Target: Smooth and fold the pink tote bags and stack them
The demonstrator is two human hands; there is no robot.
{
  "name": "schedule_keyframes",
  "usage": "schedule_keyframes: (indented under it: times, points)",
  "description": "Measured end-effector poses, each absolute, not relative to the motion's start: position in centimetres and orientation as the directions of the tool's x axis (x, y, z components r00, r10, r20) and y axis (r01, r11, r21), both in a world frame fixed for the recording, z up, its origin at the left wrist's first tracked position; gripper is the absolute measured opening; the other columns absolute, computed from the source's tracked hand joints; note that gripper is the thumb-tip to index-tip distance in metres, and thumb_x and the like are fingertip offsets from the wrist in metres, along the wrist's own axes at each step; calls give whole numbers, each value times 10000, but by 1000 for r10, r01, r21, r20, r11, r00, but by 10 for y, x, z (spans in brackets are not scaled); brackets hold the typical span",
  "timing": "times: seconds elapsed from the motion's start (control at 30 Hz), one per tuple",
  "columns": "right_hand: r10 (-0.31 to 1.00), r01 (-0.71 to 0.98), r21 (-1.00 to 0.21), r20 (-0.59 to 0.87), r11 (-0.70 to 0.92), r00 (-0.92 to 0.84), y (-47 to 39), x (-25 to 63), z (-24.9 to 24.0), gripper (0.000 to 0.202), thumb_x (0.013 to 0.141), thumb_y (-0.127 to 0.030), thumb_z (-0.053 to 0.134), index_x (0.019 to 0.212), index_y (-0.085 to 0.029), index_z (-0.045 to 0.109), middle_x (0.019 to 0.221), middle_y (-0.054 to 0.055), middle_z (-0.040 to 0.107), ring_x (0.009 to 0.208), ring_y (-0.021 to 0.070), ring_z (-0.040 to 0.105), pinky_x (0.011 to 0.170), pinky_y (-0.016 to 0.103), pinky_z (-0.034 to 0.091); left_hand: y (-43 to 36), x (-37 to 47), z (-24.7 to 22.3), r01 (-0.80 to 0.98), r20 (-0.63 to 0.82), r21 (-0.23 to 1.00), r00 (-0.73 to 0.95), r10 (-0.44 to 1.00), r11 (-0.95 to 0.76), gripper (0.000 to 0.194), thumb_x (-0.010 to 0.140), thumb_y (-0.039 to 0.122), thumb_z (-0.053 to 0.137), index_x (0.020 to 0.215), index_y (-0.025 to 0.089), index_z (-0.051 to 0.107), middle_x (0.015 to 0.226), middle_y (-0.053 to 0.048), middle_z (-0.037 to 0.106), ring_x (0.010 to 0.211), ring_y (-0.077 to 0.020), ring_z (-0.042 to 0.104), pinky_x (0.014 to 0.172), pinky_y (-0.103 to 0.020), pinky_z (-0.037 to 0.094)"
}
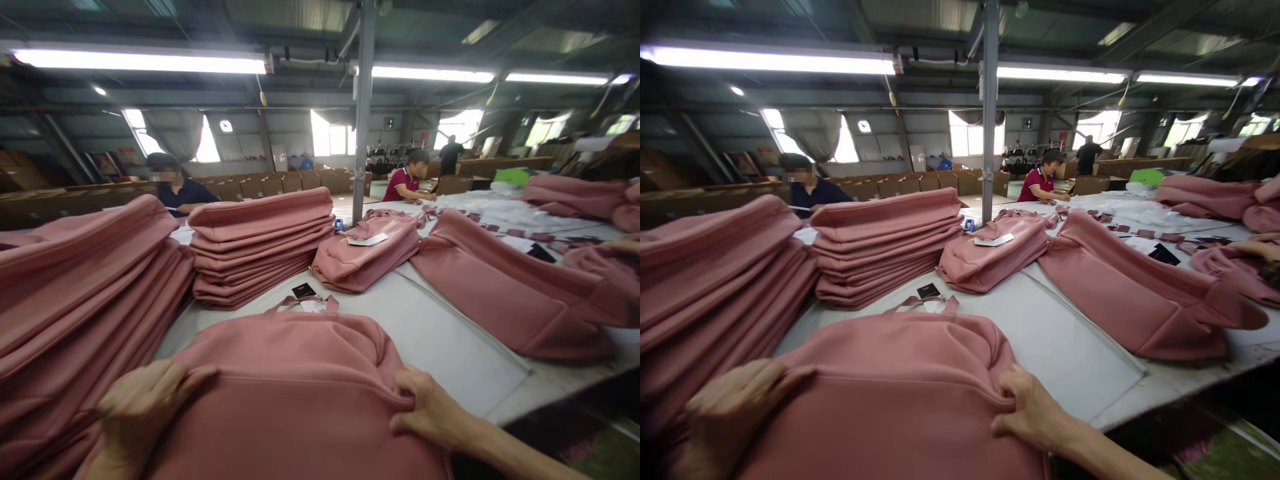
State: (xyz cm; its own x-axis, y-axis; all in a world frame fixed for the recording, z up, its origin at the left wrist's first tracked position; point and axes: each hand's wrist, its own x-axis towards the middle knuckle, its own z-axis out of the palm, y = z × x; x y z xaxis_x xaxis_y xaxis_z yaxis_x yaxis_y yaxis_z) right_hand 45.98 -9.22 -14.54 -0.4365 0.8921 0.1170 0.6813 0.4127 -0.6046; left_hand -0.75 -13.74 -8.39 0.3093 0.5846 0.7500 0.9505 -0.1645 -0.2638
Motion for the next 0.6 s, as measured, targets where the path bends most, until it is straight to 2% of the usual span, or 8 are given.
schedule_keyframes:
  times: [0.1,0.17,0.23,0.3,0.37,0.43,0.5,0.6]
  points:
    - [805,652,-474,302,592,-511,-76,464,-109,382,688,-393,764,589,-209,445,647,-26,514,577,127,482,520,242,384,-126,-15,-52,913,781,-405,377,498,-55,321,850,393,594,591,239,483,524,22,461,540,-173,438,509,-291,291]
    - [693,649,-291,487,703,-532,-55,476,-72,381,780,-483,670,592,-218,472,603,-13,492,546,133,461,514,264,375,-121,-19,-26,904,800,-418,415,433,-93,293,846,363,605,611,229,492,536,28,460,543,-153,429,513,-280,283]
    - [583,652,-133,602,746,-545,-35,491,-45,371,833,-511,602,608,-228,517,600,10,530,588,156,507,576,286,417,-120,-19,-5,917,824,-388,391,409,-95,310,857,375,595,615,217,483,560,26,454,558,-144,415,529,-281,272]
    - [495,653,-25,675,757,-547,-25,505,-39,296,859,-469,588,678,-235,583,702,36,631,722,187,589,709,314,467,-123,-13,1,927,830,-364,369,419,-96,326,879,406,562,629,212,481,591,19,454,588,-147,418,555,-290,283]
    - [412,643,55,724,764,-553,-25,515,-61,167,876,-358,594,764,-237,623,860,43,692,867,209,624,821,344,480,-128,-3,-13,907,795,-391,418,439,-155,318,876,435,560,657,210,509,605,12,467,616,-158,438,580,-303,309]
    - [357,619,105,737,778,-574,-32,522,-101,86,883,-216,568,829,-229,633,957,48,701,929,212,629,842,355,503,-132,9,-46,845,707,-448,534,464,-291,359,849,472,582,618,207,511,561,14,446,583,-156,425,578,-309,317]
    - [376,610,95,710,787,-596,-38,528,-141,170,885,-120,507,929,-220,638,1025,64,691,957,208,628,826,354,533,-134,19,-85,794,598,-448,608,523,-411,426,858,508,538,564,205,482,524,18,412,535,-149,393,563,-311,305]
    - [418,610,71,665,789,-619,-38,534,-172,260,875,-80,456,992,-223,639,1066,76,679,991,218,623,837,380,544,-133,22,-119,824,492,-344,567,661,-451,456,868,567,456,609,193,488,591,5,467,558,-143,430,576,-293,324]
